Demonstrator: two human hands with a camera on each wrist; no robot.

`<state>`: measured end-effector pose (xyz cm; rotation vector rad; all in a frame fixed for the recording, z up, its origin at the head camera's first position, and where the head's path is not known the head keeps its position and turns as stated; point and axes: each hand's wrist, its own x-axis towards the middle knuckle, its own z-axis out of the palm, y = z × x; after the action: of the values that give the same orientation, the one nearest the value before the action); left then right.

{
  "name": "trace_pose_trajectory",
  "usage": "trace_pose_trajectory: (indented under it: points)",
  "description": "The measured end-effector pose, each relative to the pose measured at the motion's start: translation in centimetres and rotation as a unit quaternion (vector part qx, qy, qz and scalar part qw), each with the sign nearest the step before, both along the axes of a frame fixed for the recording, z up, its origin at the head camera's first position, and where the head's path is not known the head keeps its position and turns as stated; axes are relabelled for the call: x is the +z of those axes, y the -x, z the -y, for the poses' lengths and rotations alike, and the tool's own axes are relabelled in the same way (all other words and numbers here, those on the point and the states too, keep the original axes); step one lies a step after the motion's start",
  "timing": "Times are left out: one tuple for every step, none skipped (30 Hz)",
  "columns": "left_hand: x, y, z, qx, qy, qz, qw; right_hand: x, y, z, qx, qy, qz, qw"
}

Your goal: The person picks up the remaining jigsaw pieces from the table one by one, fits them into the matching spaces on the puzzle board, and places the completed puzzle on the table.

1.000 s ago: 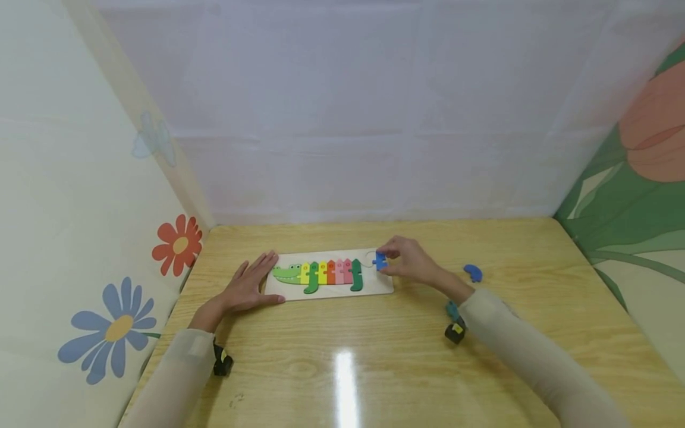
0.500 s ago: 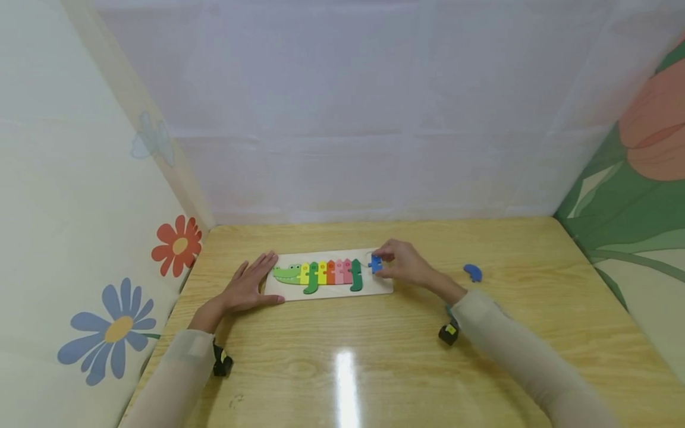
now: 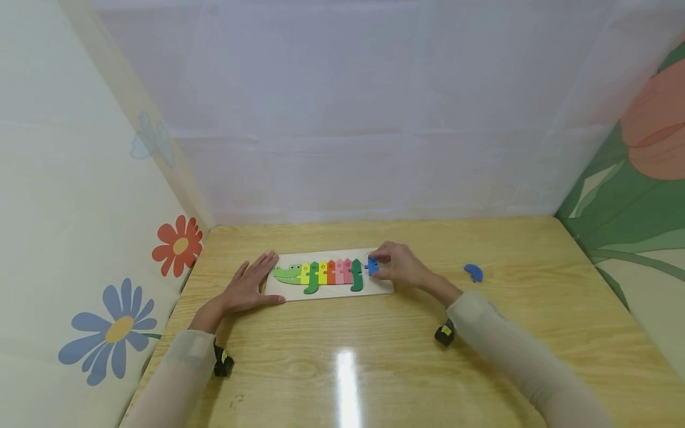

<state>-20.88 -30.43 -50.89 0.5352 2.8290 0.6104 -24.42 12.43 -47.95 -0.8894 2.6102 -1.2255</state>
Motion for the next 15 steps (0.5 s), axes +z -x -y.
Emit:
trace_pose_trajectory:
  points:
    - [-0.01, -0.01, -0.01, 0.0, -0.001, 0.0, 1.0, -0.06, 0.0, 0.05, 0.001, 0.001, 0.001, 1.0]
    - [-0.02, -0.02, -0.02, 0.0, 0.0, 0.0, 1.0, -0.12, 0.0, 0.11, 0.001, 0.001, 0.0, 1.0]
    - [-0.02, -0.02, -0.03, 0.0, -0.001, 0.0, 1.0, -0.16, -0.01, 0.16, 0.002, 0.002, 0.0, 1.0]
    - [-0.02, -0.04, -0.04, 0.0, -0.002, 0.0, 1.0, -0.19, -0.03, 0.22, 0.002, 0.001, -0.001, 1.0]
    - [-0.01, -0.05, -0.05, 0.0, -0.003, -0.001, 1.0, -0.21, -0.04, 0.28, 0.001, 0.001, -0.003, 1.0]
    - [0.0, -0.06, -0.06, 0.0, -0.003, -0.001, 1.0, -0.21, -0.05, 0.33, 0.0, 0.001, -0.003, 1.0]
    - [0.02, -0.07, -0.07, 0.0, -0.003, -0.001, 1.0, -0.23, -0.04, 0.38, 0.0, 0.0, -0.004, 1.0]
    - [0.04, -0.08, -0.08, 0.001, -0.003, -0.002, 1.0, -0.27, -0.03, 0.44, -0.001, -0.002, -0.007, 1.0]
    - [0.07, -0.09, -0.1, 0.001, -0.003, -0.001, 1.0, -0.33, -0.02, 0.49, -0.001, -0.003, -0.009, 1.0]
    - [0.09, -0.1, -0.1, 0.001, -0.003, -0.001, 1.0, -0.38, 0.0, 0.53, 0.0, -0.004, -0.011, 0.9999]
    - [0.11, -0.11, -0.11, 0.001, -0.002, 0.0, 1.0, -0.46, 0.01, 0.56, 0.001, -0.005, -0.015, 0.9999]
    - [0.12, -0.11, -0.11, 0.001, -0.002, 0.0, 1.0, -0.54, 0.03, 0.59, 0.001, -0.007, -0.018, 0.9998]
    - [0.12, -0.11, -0.11, 0.001, -0.002, 0.0, 1.0, -0.62, 0.04, 0.61, 0.003, -0.008, -0.021, 0.9997]
    - [0.12, -0.12, -0.1, 0.001, -0.002, 0.001, 1.0, -0.7, 0.04, 0.63, 0.003, -0.009, -0.023, 0.9997]
    - [0.11, -0.13, -0.1, 0.001, -0.002, 0.001, 1.0, -0.79, 0.05, 0.65, 0.004, -0.01, -0.024, 0.9996]
